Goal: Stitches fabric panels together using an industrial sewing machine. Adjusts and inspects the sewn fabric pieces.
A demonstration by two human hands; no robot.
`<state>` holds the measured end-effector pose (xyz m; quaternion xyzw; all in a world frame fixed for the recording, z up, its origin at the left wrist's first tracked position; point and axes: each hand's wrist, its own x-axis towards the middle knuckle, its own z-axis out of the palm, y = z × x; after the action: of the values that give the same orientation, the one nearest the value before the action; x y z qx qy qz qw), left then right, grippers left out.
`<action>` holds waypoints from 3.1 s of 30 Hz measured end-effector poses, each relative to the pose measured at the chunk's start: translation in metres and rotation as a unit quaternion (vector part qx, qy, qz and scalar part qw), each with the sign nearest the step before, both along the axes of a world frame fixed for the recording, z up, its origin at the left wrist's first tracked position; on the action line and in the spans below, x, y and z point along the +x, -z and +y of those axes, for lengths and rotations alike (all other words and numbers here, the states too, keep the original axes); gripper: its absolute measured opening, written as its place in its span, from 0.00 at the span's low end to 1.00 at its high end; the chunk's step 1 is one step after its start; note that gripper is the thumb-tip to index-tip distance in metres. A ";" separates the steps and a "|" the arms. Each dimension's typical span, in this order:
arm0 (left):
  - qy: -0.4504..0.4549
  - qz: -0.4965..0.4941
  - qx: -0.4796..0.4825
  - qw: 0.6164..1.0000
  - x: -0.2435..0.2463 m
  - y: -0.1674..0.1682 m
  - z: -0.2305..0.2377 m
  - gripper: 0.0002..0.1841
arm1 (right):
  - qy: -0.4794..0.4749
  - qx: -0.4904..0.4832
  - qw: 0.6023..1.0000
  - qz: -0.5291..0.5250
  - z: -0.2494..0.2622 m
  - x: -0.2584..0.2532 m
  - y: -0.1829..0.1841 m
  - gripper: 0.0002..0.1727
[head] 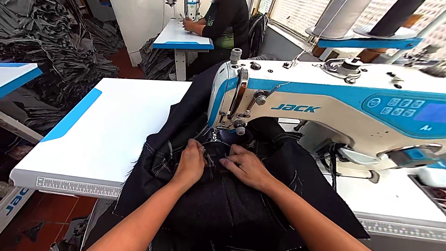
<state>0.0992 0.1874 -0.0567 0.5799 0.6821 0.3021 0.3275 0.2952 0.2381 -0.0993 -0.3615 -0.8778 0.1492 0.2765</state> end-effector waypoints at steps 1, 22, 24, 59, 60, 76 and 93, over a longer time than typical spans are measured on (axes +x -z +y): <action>-0.003 -0.036 0.017 0.999 -0.002 0.002 -0.001 0.13 | 0.006 0.018 1.000 -0.009 -0.001 0.000 0.002 0.29; -0.002 0.030 0.183 0.983 -0.001 0.014 -0.004 0.10 | 0.193 -0.076 0.931 -0.301 -0.024 -0.034 -0.034 0.19; 0.066 0.107 0.099 0.987 0.003 0.003 0.003 0.20 | 0.194 -0.075 0.934 -0.291 -0.025 -0.033 -0.032 0.18; 0.153 0.130 -0.115 0.973 -0.014 -0.020 0.083 0.40 | 0.081 0.009 0.991 -0.107 0.008 -0.020 0.001 0.22; 0.159 0.120 -0.117 0.973 -0.017 -0.021 0.087 0.39 | 0.087 0.005 0.990 -0.110 0.010 -0.022 0.001 0.23; 0.172 0.068 -0.088 0.979 -0.031 -0.017 0.114 0.34 | 0.087 0.010 0.995 -0.057 0.027 -0.021 0.000 0.19; 0.190 0.332 0.107 0.918 0.035 -0.015 -0.015 0.21 | 0.023 0.109 0.993 -0.044 -0.006 -0.006 0.001 0.14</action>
<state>0.1341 0.1729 -0.0420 0.7973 0.5920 0.0955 0.0694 0.2891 0.2322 -0.1001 -0.3552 -0.8919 0.0297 0.2784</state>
